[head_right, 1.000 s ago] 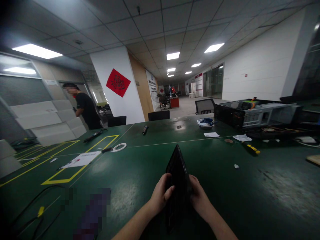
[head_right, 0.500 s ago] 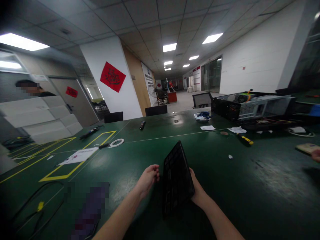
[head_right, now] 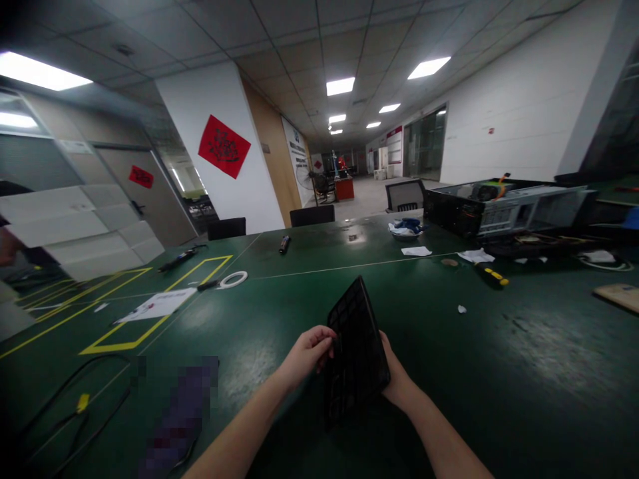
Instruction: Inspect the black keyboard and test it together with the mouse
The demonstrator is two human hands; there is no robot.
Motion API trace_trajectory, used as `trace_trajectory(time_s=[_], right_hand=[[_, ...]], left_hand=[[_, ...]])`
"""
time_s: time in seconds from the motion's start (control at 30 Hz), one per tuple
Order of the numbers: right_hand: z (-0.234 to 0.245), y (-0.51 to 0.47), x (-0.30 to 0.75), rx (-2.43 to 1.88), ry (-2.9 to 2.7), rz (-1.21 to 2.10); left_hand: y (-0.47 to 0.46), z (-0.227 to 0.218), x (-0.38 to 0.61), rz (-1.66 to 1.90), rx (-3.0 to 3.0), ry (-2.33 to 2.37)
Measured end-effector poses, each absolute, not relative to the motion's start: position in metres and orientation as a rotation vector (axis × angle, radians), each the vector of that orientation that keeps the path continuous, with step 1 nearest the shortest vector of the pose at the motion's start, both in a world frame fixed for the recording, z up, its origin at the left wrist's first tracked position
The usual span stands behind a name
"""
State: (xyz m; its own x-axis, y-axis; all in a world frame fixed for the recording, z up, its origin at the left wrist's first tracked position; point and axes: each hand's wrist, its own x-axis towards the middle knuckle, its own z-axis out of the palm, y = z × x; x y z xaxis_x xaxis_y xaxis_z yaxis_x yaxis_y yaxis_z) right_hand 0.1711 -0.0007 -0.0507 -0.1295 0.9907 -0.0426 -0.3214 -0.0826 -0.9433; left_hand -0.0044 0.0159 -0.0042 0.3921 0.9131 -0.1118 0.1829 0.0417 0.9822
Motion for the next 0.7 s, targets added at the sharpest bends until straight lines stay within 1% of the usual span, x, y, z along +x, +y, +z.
trace_trajectory(time_s=[0.17, 0.3, 0.5, 0.7], right_hand=[[-0.058, 0.000, 0.174, -1.008, -0.864, 1.515], [-0.058, -0.002, 0.176, -1.027, -0.838, 1.526], [-0.053, -0.004, 0.177, -1.044, -0.817, 1.513], [-0.057, -0.001, 0.176, -1.066, -0.827, 1.499]], left_hand=[[0.016, -0.003, -0.003, 0.688, 1.611, 1.098], [0.017, 0.000, -0.006, 0.722, 1.784, 1.069], [0.019, 0.006, -0.007, 0.675, 2.031, 1.025], [0.025, 0.000, -0.004, 0.671, 1.825, 0.989]])
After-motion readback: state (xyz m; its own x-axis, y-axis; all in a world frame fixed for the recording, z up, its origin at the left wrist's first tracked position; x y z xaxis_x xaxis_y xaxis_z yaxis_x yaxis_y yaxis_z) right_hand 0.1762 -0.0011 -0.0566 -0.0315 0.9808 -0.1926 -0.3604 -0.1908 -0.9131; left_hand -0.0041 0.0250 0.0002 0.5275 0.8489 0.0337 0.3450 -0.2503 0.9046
